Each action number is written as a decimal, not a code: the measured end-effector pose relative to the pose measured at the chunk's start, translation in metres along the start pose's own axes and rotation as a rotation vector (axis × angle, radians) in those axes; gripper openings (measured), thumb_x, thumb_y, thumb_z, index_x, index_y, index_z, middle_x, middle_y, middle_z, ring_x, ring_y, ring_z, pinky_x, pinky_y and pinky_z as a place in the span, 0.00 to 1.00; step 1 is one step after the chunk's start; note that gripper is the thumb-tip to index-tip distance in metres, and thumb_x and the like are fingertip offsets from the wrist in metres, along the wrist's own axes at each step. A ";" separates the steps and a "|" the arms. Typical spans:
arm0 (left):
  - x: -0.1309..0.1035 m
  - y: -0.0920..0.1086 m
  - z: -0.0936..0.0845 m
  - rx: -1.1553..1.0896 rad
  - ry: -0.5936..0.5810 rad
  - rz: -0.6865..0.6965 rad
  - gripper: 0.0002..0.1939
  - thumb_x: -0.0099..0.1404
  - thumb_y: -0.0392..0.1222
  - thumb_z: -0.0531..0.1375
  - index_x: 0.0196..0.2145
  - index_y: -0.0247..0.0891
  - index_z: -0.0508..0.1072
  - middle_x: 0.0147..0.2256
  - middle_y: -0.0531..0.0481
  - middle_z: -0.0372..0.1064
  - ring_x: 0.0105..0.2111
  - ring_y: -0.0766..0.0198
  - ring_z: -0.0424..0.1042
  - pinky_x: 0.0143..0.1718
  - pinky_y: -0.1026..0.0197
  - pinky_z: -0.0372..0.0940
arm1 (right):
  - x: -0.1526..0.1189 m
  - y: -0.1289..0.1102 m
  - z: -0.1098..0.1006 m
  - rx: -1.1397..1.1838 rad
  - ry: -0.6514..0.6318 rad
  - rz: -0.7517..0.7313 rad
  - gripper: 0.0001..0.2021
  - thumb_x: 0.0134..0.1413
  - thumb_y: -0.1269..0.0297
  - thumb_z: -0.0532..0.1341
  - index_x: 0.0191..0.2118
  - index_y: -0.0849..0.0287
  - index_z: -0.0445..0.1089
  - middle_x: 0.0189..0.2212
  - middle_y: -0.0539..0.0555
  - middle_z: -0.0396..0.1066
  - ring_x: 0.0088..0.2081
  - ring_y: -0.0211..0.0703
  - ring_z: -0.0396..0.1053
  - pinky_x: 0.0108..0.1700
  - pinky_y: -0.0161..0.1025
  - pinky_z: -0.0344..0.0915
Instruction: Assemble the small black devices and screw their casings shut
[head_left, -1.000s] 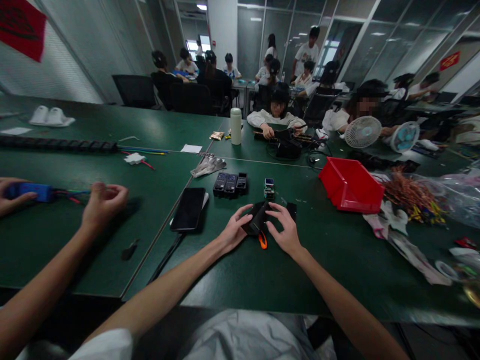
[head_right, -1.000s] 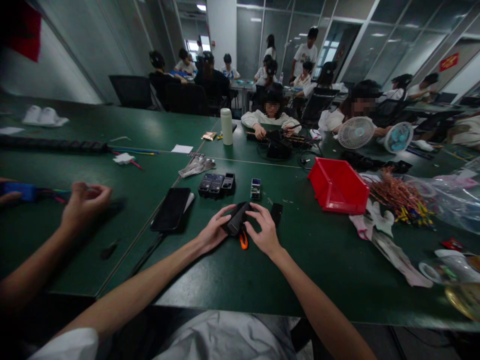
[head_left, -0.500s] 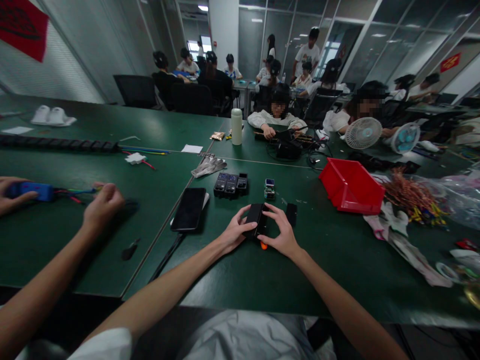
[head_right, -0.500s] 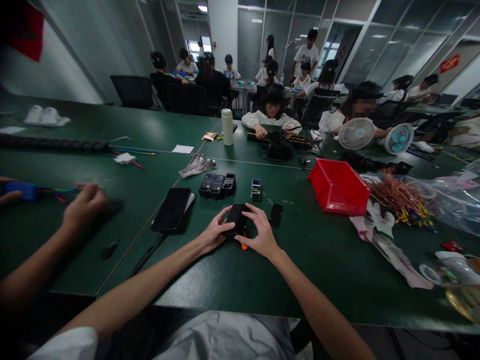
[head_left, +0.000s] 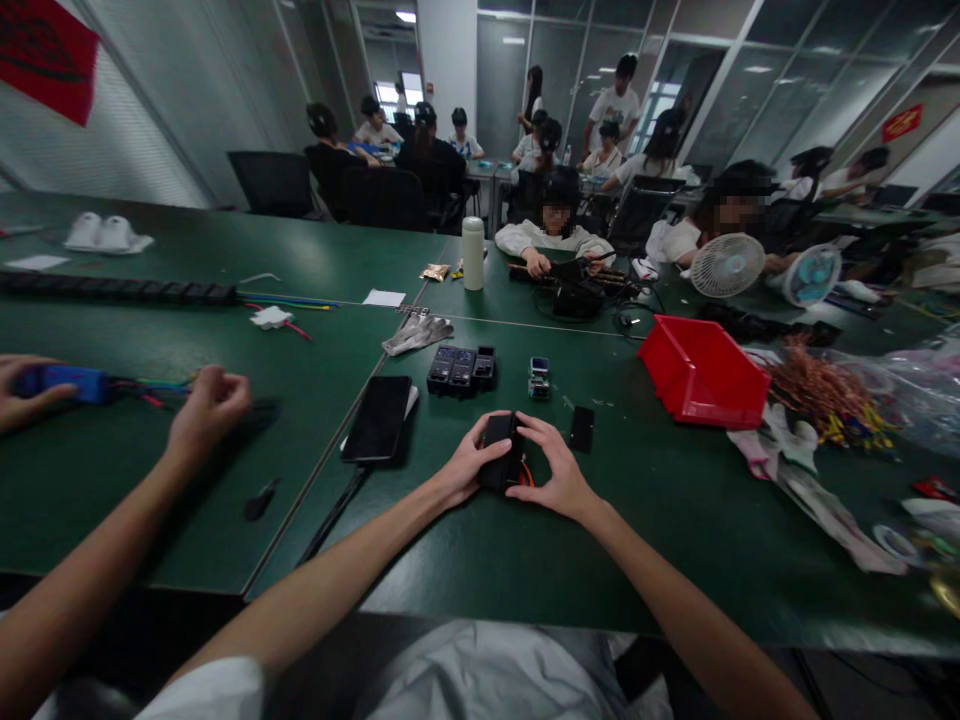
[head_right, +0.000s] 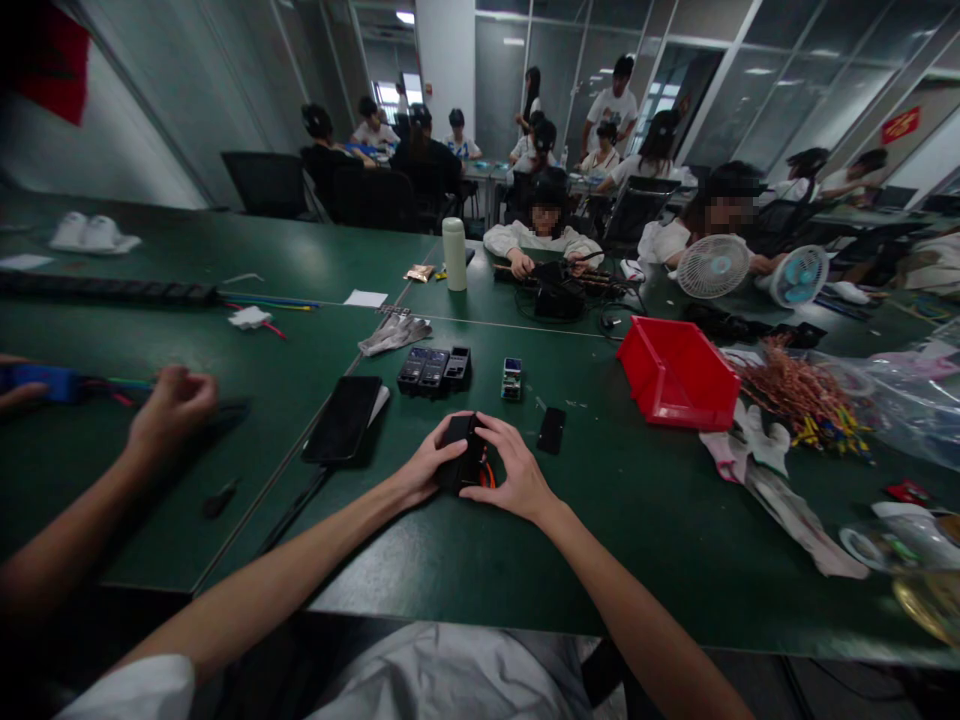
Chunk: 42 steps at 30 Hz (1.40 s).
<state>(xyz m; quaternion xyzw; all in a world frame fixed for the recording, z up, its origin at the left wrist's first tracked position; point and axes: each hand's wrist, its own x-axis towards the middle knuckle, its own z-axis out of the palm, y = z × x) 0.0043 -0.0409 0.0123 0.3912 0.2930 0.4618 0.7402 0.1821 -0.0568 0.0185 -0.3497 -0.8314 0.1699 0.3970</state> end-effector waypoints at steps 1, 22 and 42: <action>0.000 0.000 0.000 -0.002 -0.004 -0.007 0.28 0.54 0.41 0.64 0.52 0.43 0.62 0.44 0.46 0.67 0.36 0.62 0.72 0.38 0.60 0.68 | 0.000 0.000 0.000 0.004 -0.003 -0.003 0.40 0.40 0.52 0.68 0.59 0.55 0.54 0.60 0.60 0.53 0.60 0.54 0.51 0.59 0.55 0.52; -0.003 0.000 0.003 -0.007 -0.022 -0.025 0.30 0.54 0.45 0.64 0.53 0.43 0.59 0.41 0.46 0.68 0.32 0.60 0.74 0.36 0.56 0.69 | 0.000 0.000 0.000 0.007 -0.057 -0.006 0.40 0.42 0.52 0.67 0.60 0.54 0.53 0.61 0.61 0.50 0.61 0.54 0.50 0.59 0.55 0.51; -0.002 -0.002 0.006 0.080 0.035 0.018 0.29 0.54 0.43 0.64 0.52 0.42 0.60 0.44 0.46 0.66 0.36 0.61 0.72 0.40 0.58 0.67 | 0.000 0.002 0.002 -0.001 -0.092 0.018 0.40 0.41 0.55 0.68 0.61 0.53 0.52 0.61 0.60 0.50 0.62 0.53 0.48 0.60 0.56 0.51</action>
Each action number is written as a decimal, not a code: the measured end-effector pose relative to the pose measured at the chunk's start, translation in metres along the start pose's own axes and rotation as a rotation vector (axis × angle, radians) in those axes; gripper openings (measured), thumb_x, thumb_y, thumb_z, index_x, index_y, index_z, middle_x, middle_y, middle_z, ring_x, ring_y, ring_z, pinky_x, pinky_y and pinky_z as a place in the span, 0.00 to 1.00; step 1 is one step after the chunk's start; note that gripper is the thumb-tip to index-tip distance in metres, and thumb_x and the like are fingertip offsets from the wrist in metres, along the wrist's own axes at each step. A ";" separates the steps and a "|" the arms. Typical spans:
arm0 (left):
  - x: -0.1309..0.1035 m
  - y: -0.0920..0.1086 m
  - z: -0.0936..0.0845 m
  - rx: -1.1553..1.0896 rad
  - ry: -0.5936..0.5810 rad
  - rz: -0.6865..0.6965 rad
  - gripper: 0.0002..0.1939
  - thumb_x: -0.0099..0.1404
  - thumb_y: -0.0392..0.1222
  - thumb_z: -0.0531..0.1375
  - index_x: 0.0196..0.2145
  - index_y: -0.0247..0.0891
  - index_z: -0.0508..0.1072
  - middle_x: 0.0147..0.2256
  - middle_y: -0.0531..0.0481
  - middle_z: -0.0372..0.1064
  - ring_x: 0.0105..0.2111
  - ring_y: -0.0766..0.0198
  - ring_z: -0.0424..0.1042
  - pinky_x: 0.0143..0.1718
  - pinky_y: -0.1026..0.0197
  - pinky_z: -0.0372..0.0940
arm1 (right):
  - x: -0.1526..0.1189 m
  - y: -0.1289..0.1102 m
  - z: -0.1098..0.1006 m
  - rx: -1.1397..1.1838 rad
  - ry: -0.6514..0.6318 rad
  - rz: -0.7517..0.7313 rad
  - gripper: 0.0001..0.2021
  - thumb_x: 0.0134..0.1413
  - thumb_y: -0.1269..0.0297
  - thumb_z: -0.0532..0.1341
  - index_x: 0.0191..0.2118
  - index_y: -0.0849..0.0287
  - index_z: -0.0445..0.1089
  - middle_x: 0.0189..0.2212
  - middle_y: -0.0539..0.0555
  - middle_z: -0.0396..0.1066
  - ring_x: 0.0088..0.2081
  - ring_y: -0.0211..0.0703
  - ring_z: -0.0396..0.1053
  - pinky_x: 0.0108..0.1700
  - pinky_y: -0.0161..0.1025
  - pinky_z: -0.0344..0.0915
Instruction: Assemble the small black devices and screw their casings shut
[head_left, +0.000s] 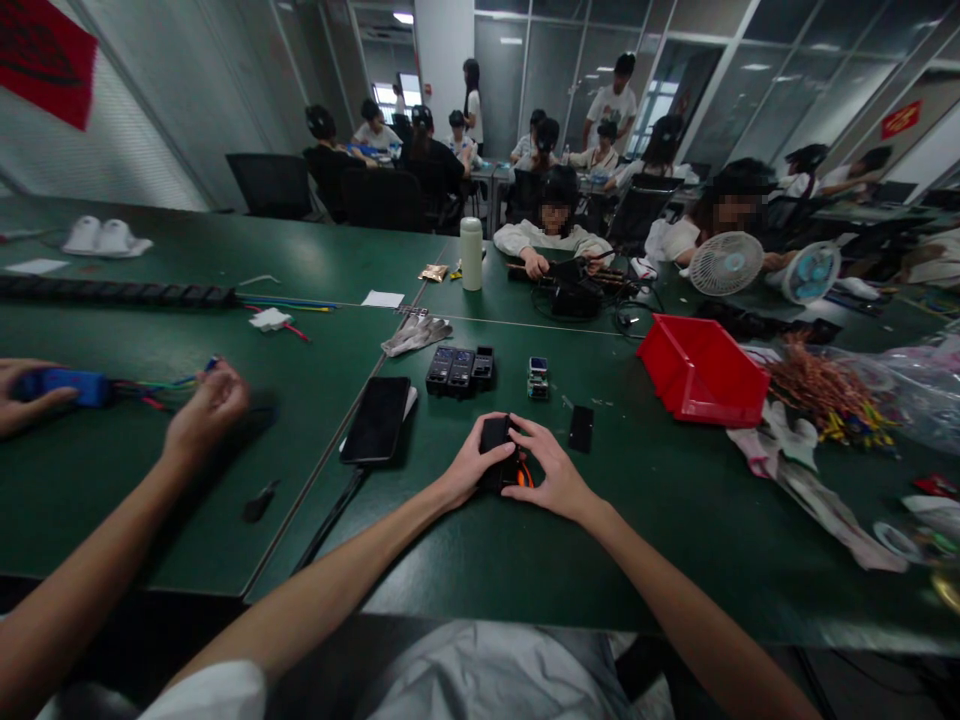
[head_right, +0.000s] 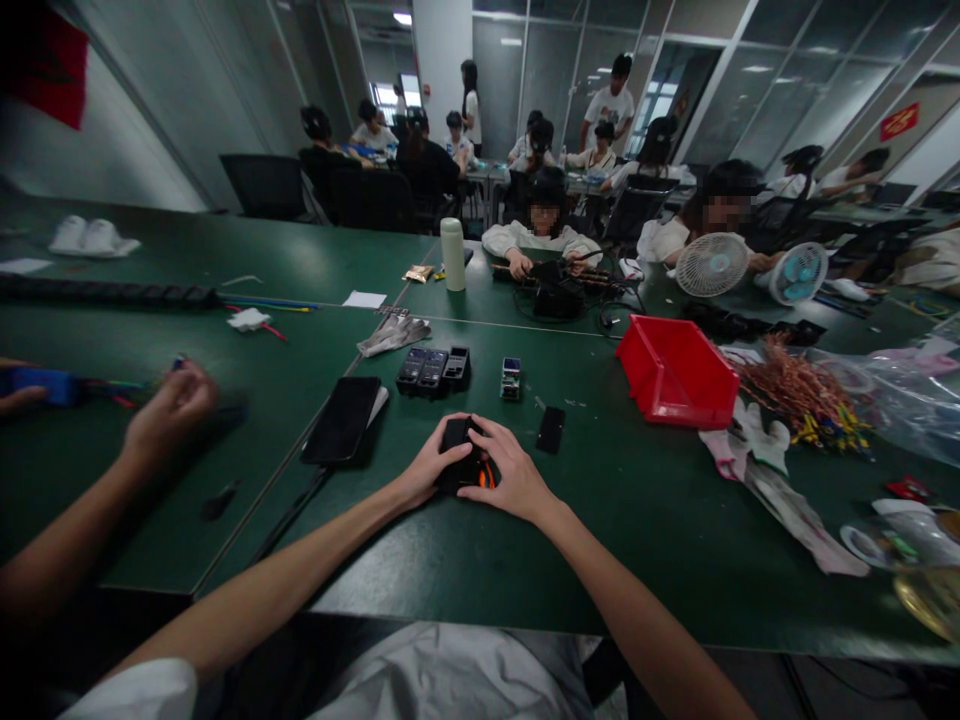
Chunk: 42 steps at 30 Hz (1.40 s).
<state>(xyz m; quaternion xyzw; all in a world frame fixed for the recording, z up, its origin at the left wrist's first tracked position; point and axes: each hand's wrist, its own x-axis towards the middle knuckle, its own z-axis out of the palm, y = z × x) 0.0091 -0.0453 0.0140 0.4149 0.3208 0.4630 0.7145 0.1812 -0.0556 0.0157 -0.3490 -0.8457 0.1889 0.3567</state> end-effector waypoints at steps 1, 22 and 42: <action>0.000 0.000 0.000 0.007 0.000 0.003 0.29 0.53 0.43 0.65 0.52 0.42 0.60 0.44 0.47 0.66 0.36 0.61 0.72 0.40 0.57 0.67 | 0.000 0.000 0.000 -0.001 0.001 -0.001 0.40 0.41 0.55 0.68 0.61 0.53 0.52 0.61 0.60 0.50 0.62 0.53 0.48 0.60 0.56 0.51; 0.008 0.002 -0.010 -0.065 0.070 -0.010 0.30 0.52 0.41 0.63 0.53 0.42 0.60 0.46 0.44 0.68 0.36 0.60 0.72 0.40 0.54 0.66 | -0.002 0.006 -0.003 -0.227 -0.183 0.328 0.18 0.49 0.55 0.62 0.46 0.55 0.64 0.24 0.47 0.65 0.26 0.39 0.65 0.28 0.34 0.58; 0.010 -0.002 -0.014 -0.061 0.140 -0.035 0.30 0.53 0.43 0.63 0.53 0.44 0.60 0.41 0.47 0.69 0.35 0.61 0.72 0.33 0.60 0.67 | -0.001 0.018 -0.009 -0.096 0.269 0.445 0.09 0.51 0.65 0.58 0.40 0.58 0.66 0.35 0.55 0.68 0.36 0.45 0.67 0.36 0.40 0.65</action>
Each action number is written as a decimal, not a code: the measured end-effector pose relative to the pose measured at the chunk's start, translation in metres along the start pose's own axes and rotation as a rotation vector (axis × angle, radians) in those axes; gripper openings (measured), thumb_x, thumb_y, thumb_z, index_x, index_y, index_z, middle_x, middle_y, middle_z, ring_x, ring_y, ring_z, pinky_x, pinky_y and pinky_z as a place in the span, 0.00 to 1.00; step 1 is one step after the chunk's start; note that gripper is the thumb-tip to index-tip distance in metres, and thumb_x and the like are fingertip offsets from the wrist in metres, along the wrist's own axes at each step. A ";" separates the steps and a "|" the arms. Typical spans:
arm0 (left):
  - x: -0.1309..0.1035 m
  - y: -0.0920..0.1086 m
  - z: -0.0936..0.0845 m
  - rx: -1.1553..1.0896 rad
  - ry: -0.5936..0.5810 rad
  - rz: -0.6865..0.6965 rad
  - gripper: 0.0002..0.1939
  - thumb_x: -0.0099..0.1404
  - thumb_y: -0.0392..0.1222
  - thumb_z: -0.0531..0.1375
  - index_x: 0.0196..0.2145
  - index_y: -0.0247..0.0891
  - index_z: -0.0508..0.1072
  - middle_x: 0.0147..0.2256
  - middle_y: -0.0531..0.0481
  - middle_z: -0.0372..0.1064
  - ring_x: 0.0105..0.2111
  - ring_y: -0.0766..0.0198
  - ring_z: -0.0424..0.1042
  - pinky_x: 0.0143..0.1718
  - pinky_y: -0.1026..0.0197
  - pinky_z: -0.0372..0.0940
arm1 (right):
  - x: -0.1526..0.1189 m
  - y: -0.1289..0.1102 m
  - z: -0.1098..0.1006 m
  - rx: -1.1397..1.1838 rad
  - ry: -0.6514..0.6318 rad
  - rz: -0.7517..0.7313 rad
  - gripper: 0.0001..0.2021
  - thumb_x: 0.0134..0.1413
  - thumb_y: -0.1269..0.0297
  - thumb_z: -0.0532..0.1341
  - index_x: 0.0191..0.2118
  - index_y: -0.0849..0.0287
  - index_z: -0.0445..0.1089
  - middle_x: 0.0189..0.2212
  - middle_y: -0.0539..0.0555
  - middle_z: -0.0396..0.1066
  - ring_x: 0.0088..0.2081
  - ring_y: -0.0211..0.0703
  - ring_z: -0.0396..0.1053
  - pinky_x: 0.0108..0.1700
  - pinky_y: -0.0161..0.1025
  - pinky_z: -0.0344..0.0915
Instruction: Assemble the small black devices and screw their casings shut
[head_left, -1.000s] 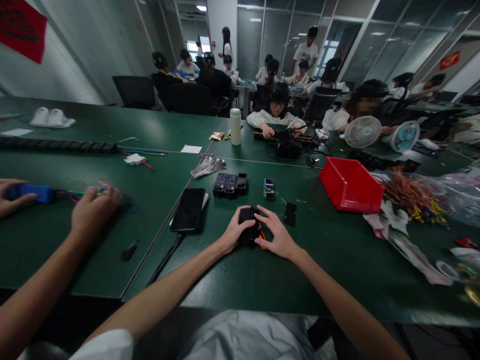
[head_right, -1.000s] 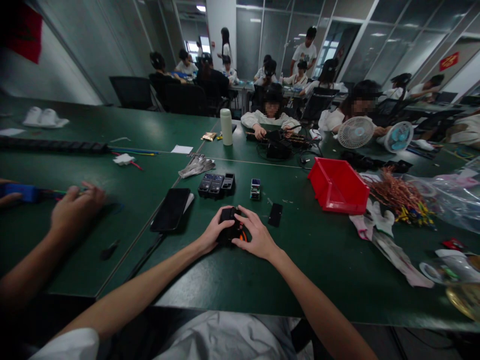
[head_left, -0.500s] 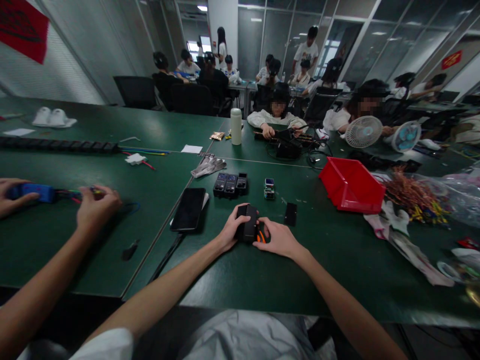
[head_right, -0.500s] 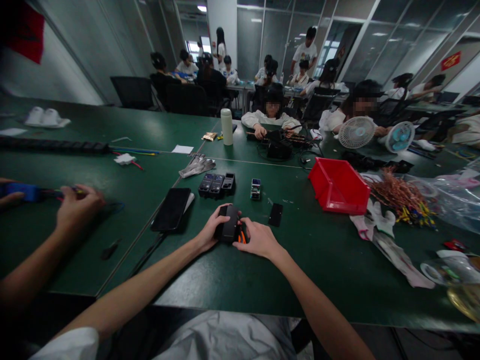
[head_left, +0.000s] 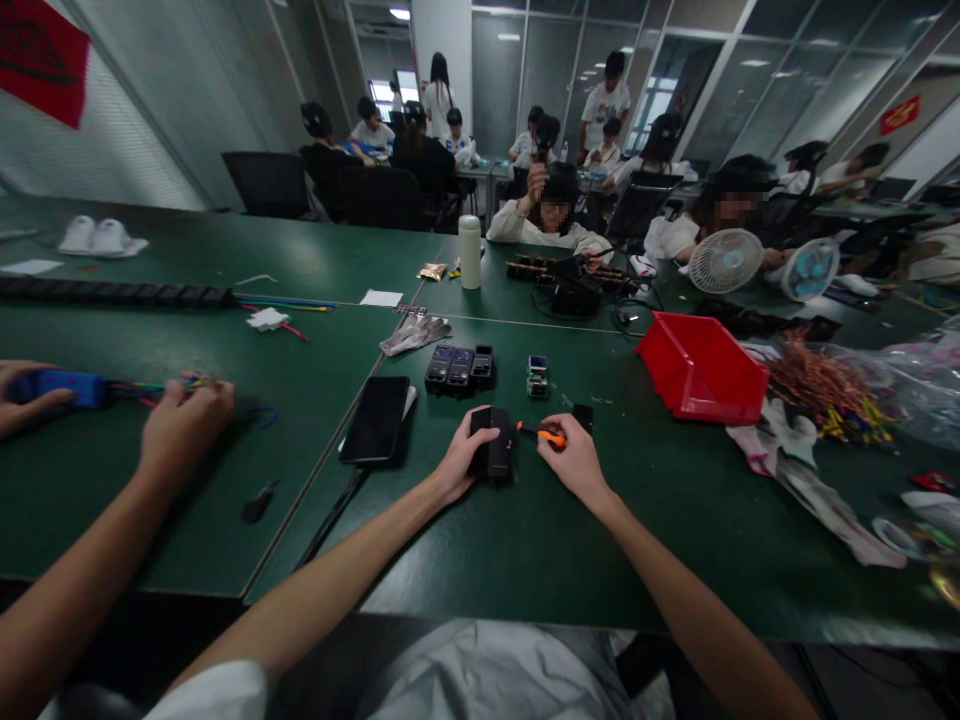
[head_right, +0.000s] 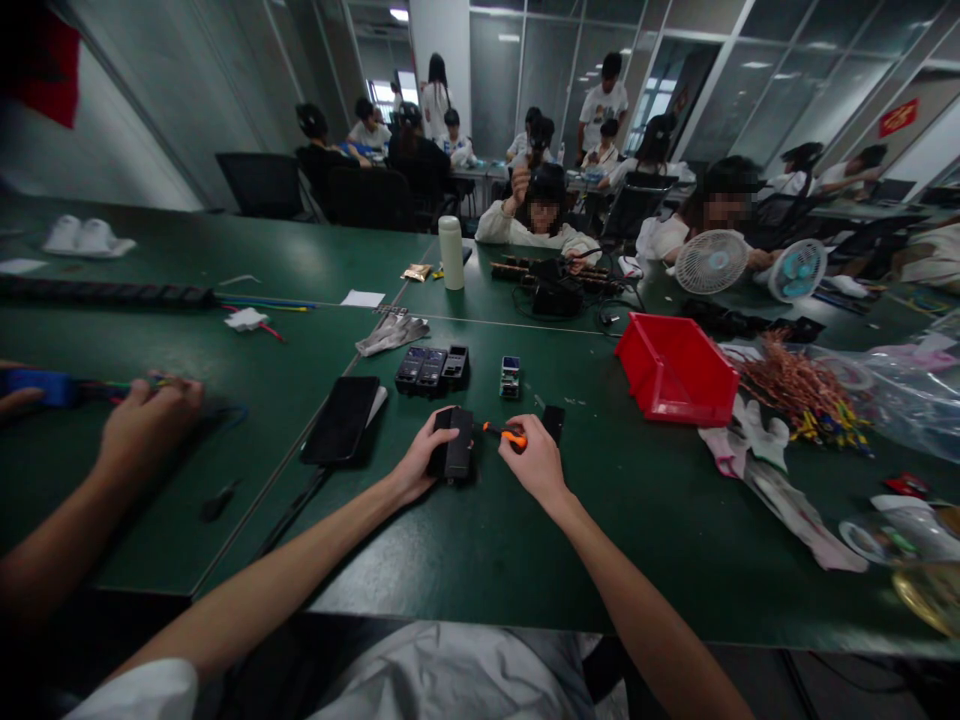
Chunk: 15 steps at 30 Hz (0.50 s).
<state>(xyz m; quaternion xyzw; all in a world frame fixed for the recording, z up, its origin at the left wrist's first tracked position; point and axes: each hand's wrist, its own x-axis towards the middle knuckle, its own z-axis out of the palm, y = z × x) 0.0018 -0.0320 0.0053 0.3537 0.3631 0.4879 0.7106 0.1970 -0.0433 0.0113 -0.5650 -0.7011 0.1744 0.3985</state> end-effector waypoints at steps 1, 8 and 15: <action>0.000 0.000 0.000 0.004 0.005 -0.002 0.31 0.53 0.43 0.63 0.54 0.44 0.59 0.40 0.48 0.69 0.35 0.61 0.72 0.33 0.60 0.68 | 0.001 0.000 -0.001 0.053 0.037 0.003 0.09 0.51 0.64 0.58 0.39 0.59 0.67 0.36 0.56 0.68 0.36 0.45 0.67 0.36 0.40 0.65; 0.000 -0.002 -0.001 0.018 0.012 0.011 0.32 0.53 0.44 0.64 0.54 0.44 0.58 0.39 0.48 0.67 0.33 0.61 0.72 0.33 0.57 0.68 | 0.005 -0.002 -0.006 0.444 0.335 0.124 0.15 0.51 0.59 0.61 0.43 0.60 0.66 0.37 0.55 0.67 0.34 0.40 0.68 0.33 0.36 0.67; 0.000 -0.003 -0.001 0.070 0.025 0.046 0.32 0.53 0.44 0.64 0.54 0.45 0.57 0.39 0.48 0.66 0.34 0.61 0.71 0.32 0.58 0.69 | 0.011 -0.001 -0.014 0.666 0.565 0.150 0.15 0.52 0.60 0.62 0.45 0.59 0.65 0.30 0.50 0.66 0.26 0.33 0.64 0.26 0.31 0.62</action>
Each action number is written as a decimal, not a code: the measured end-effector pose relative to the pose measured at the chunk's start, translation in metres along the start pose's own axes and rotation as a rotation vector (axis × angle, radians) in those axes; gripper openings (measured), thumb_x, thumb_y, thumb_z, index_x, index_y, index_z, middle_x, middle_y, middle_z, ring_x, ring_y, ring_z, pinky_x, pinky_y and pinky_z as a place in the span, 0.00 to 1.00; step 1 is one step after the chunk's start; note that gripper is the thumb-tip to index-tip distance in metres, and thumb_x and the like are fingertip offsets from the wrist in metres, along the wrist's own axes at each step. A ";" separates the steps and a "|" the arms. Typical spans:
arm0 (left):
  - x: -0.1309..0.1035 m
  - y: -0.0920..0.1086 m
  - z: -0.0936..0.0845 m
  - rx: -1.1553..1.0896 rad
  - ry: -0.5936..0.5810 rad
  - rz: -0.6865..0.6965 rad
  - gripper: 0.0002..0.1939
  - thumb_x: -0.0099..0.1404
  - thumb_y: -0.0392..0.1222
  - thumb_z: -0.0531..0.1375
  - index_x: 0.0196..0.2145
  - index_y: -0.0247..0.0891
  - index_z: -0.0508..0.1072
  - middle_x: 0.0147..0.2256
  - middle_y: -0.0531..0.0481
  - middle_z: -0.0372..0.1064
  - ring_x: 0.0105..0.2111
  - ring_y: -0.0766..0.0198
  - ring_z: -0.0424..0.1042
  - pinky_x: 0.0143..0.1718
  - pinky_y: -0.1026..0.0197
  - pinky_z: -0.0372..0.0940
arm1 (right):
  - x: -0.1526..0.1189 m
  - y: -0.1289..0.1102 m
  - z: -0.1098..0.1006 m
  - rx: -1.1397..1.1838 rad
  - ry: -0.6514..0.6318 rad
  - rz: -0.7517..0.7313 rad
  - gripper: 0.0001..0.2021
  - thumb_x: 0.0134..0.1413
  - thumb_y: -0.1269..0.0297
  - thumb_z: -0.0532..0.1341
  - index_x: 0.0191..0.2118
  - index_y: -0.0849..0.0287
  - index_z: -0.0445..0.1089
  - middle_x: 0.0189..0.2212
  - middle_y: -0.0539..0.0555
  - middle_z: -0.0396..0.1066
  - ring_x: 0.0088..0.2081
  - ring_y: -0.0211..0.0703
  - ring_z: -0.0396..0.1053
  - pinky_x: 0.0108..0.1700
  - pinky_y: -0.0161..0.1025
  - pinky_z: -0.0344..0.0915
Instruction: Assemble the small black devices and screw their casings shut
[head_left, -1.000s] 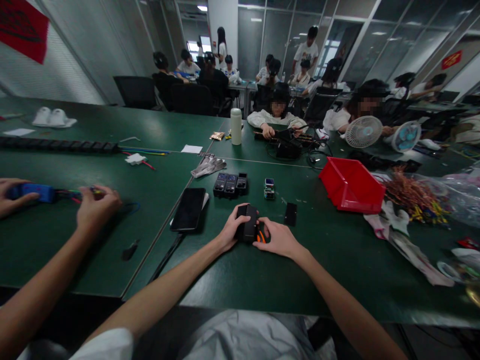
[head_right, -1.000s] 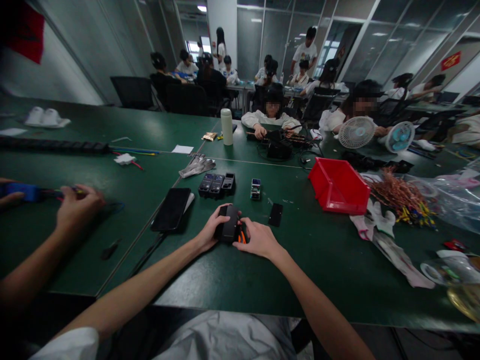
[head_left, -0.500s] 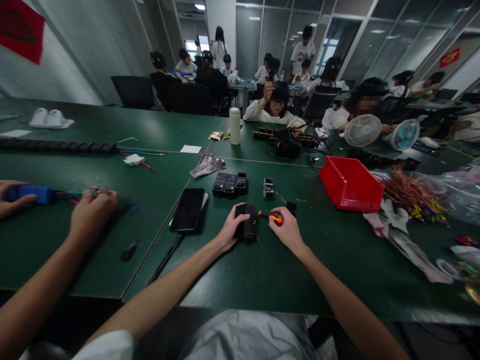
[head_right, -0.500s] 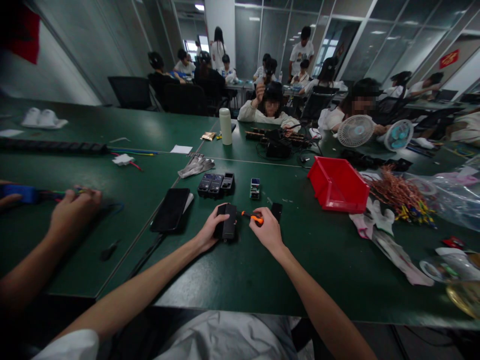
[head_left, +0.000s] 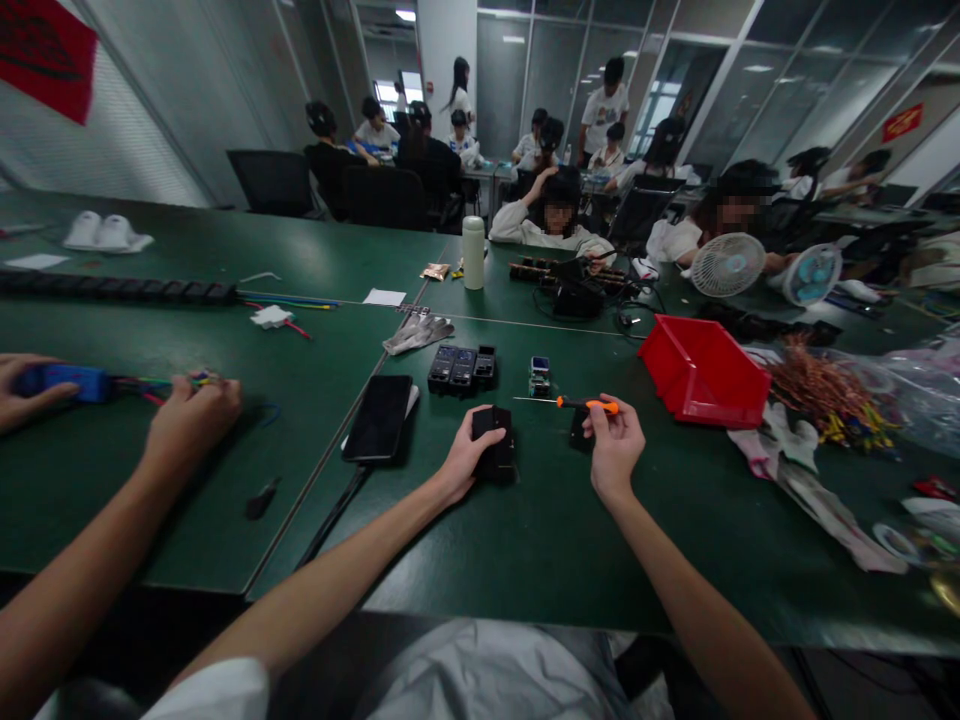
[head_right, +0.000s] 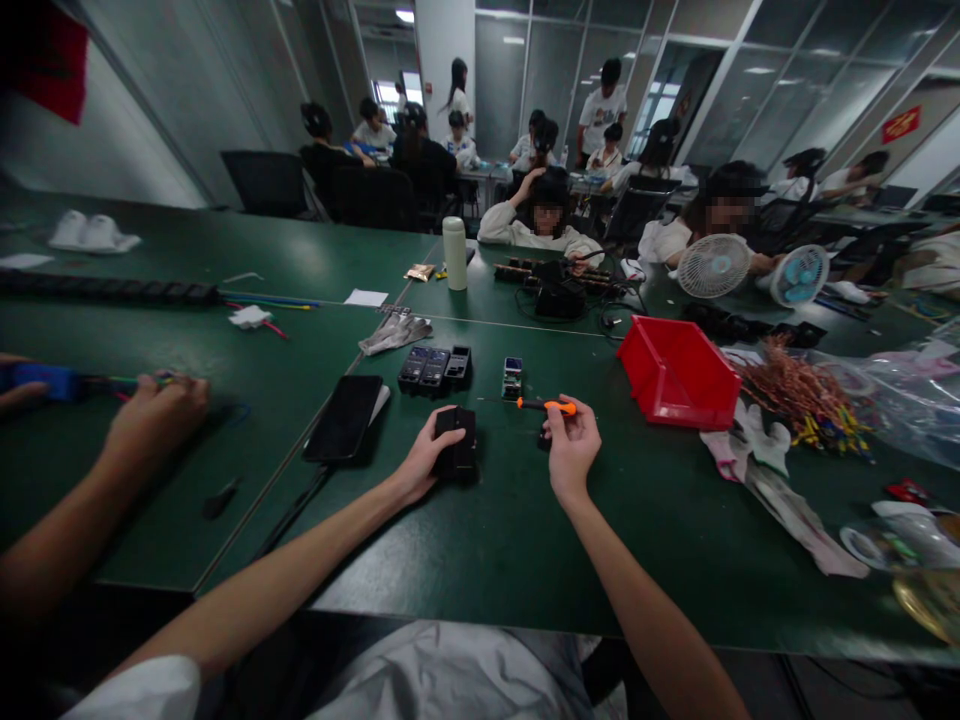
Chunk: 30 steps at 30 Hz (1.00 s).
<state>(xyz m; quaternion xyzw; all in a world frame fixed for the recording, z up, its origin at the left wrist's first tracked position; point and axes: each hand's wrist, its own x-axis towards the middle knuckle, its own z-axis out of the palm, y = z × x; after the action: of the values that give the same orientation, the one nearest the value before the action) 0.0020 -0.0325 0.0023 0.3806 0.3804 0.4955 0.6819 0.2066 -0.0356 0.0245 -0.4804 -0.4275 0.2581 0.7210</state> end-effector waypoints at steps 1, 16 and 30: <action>0.000 0.000 0.000 0.015 0.006 0.011 0.32 0.53 0.45 0.64 0.53 0.45 0.57 0.39 0.48 0.66 0.34 0.61 0.71 0.32 0.58 0.69 | 0.001 -0.001 0.000 0.026 0.011 0.004 0.15 0.52 0.61 0.62 0.45 0.59 0.65 0.30 0.50 0.66 0.25 0.32 0.64 0.26 0.31 0.62; 0.006 -0.007 -0.006 0.234 0.190 0.179 0.29 0.52 0.48 0.64 0.51 0.44 0.61 0.42 0.48 0.65 0.36 0.64 0.69 0.36 0.61 0.68 | -0.007 0.000 0.003 0.105 -0.108 0.061 0.13 0.52 0.62 0.62 0.44 0.59 0.66 0.27 0.48 0.64 0.23 0.32 0.63 0.25 0.31 0.61; 0.004 -0.004 -0.003 0.226 0.183 0.169 0.29 0.52 0.48 0.64 0.51 0.44 0.60 0.41 0.50 0.65 0.35 0.64 0.68 0.35 0.61 0.68 | -0.010 0.001 0.005 0.067 -0.162 0.062 0.13 0.52 0.62 0.62 0.44 0.58 0.66 0.31 0.50 0.66 0.23 0.31 0.63 0.25 0.32 0.61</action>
<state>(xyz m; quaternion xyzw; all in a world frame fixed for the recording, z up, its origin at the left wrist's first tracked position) 0.0015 -0.0292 -0.0030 0.4389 0.4606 0.5377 0.5533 0.1973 -0.0413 0.0208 -0.4466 -0.4604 0.3324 0.6914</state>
